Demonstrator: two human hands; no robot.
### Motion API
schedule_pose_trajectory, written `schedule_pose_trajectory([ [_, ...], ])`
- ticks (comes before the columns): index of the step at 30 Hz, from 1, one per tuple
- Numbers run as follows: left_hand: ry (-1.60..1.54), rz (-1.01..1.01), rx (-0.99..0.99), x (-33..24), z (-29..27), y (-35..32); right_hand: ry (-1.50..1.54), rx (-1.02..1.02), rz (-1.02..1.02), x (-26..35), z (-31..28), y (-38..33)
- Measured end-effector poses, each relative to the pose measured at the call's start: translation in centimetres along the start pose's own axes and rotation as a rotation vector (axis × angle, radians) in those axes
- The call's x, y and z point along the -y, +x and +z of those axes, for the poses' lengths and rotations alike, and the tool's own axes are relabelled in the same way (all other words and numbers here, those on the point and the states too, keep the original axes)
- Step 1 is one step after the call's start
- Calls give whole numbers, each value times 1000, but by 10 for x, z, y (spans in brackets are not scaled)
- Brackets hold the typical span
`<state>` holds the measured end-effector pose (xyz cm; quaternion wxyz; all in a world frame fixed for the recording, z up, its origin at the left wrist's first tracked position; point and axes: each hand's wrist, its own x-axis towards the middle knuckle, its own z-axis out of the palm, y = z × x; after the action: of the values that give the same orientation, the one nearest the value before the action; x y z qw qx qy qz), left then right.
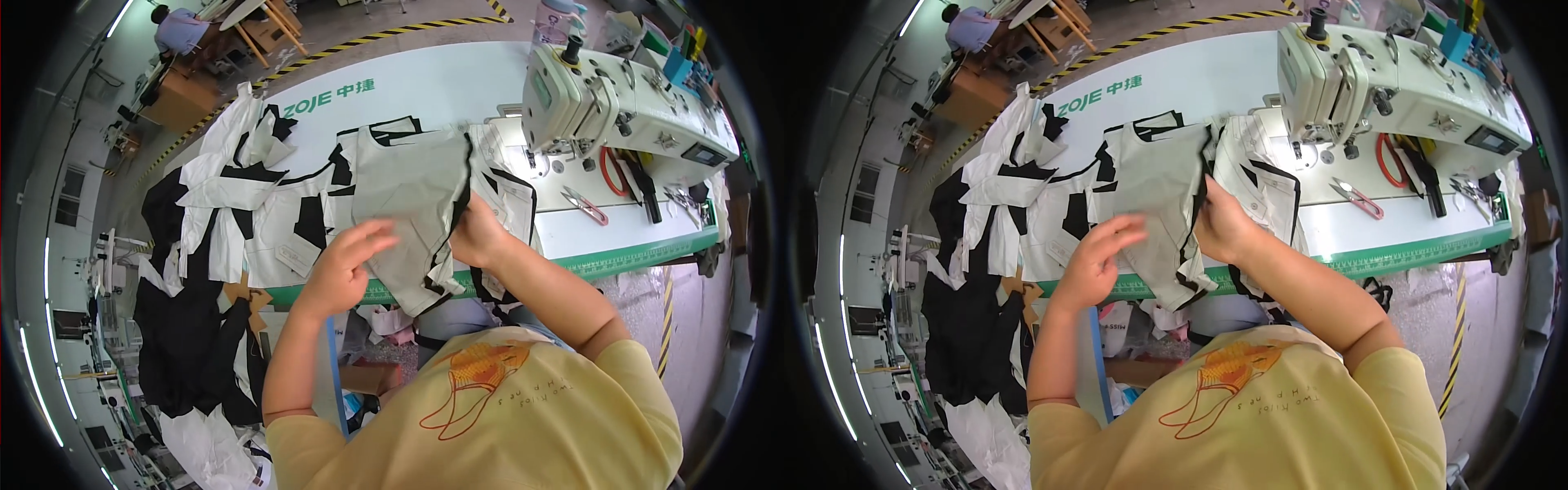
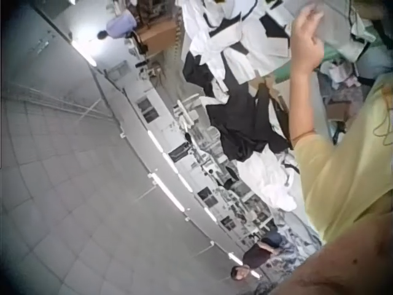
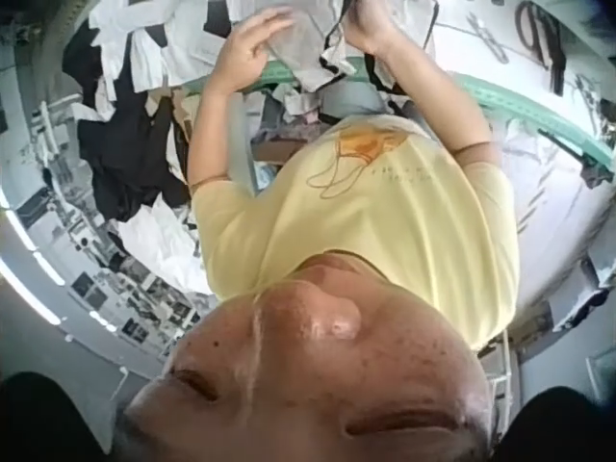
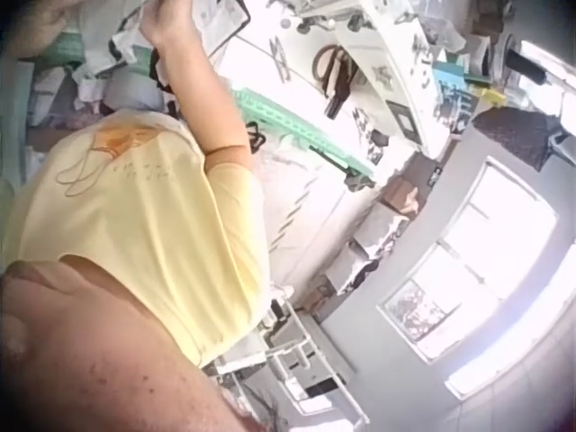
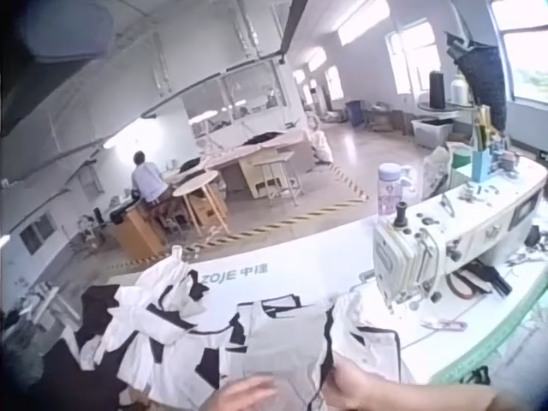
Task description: Sorting and organizing various black and white fabric pieces at a sewing workstation in a garment factory.
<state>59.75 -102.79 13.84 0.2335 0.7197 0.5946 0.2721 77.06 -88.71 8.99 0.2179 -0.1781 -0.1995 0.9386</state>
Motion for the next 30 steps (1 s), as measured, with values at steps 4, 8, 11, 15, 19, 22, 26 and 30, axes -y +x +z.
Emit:
schedule_pose_trajectory([
  [4,-179,-107,-262,-27,30,24,-128,-8,21,-12,14,-8],
  [8,168,-235,-375,-41,35,40,-377,-72,-45,-28,17,-5],
  [11,-16,-356,-431,-38,26,41,-456,8,-114,-29,24,-10],
  [15,-545,-446,-694,-24,9,25,-360,-142,-40,-26,17,-8],
  [19,-1075,-361,-860,-8,-21,-12,-263,-160,13,-21,2,-4],
  [22,-1066,-382,-1047,3,-35,-39,-174,-233,0,-21,-9,-1],
  [26,-1054,-405,-1151,20,-37,-62,-157,-270,29,-20,-12,2],
  [30,-1015,-366,-1091,5,-35,-51,-191,-159,3,-22,-12,0],
])
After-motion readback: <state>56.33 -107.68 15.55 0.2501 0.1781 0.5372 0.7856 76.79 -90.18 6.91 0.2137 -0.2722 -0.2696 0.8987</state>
